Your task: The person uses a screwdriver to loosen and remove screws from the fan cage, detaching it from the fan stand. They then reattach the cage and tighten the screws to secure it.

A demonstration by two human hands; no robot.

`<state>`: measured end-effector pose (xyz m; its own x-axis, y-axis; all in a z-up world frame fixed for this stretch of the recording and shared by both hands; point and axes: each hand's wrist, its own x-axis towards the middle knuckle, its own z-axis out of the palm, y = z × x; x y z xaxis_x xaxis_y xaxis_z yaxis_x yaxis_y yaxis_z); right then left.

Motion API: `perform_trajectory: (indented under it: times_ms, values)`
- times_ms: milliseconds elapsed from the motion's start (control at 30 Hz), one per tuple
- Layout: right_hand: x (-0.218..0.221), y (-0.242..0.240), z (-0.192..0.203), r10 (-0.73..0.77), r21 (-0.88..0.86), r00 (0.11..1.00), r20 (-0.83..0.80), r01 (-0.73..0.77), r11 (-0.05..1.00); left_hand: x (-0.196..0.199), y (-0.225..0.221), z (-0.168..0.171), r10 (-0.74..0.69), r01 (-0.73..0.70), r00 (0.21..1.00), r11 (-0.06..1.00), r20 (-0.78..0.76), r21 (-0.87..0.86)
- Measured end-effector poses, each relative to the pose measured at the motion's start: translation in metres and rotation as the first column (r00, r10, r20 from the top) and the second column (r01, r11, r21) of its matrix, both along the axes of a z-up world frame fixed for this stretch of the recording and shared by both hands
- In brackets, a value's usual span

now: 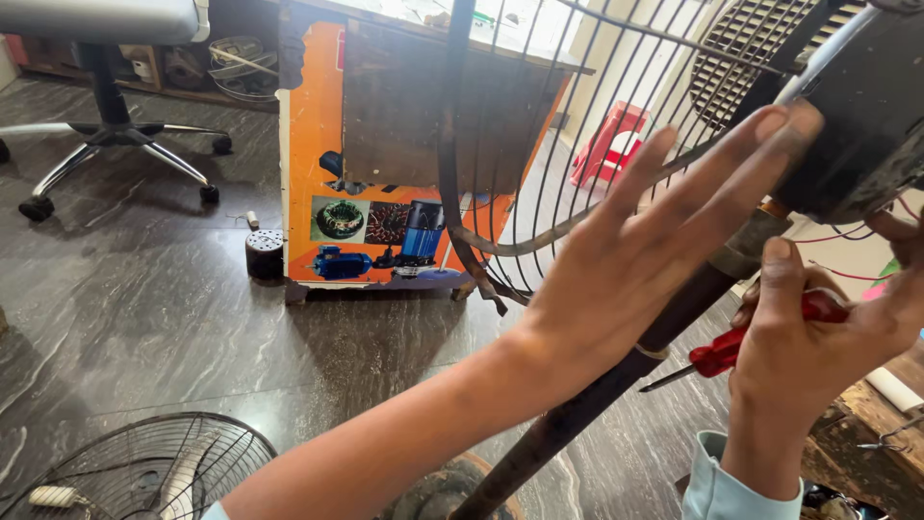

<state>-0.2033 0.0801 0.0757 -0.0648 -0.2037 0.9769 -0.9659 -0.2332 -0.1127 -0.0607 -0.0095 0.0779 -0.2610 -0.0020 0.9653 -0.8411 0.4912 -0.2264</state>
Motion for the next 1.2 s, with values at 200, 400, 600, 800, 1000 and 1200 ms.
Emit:
perform_trajectory:
  times_ms: [200,400,600,800,1000,1200]
  values:
    - [0.006,0.004,0.003,0.056,-0.014,0.993,0.108,-0.054,0.998,-0.031,0.005,0.005,-0.469,0.481,0.877,0.856,-0.107,0.191]
    - [-0.022,-0.003,0.013,0.281,-0.072,0.918,0.279,-0.272,0.960,-0.033,0.006,0.008,-0.336,0.353,0.918,0.934,-0.211,0.048]
    - [-0.013,-0.009,0.010,0.401,-0.127,0.836,0.373,-0.382,0.915,-0.044,-0.006,-0.002,-0.340,0.351,0.921,0.936,-0.190,0.026]
    - [-0.033,-0.004,-0.009,0.577,-0.254,0.641,0.507,-0.528,0.810,-0.054,-0.029,0.005,-0.390,0.382,0.904,0.921,-0.173,-0.081]
    - [-0.074,0.005,-0.128,0.428,-0.201,0.471,0.771,-0.458,0.866,-0.052,-0.042,0.013,-0.500,0.527,0.838,0.845,-0.220,0.088]
    - [-0.105,0.009,-0.333,0.103,-0.077,0.055,0.993,-0.355,0.932,-0.076,-0.034,0.024,-0.484,0.485,0.838,0.448,-0.253,0.751]
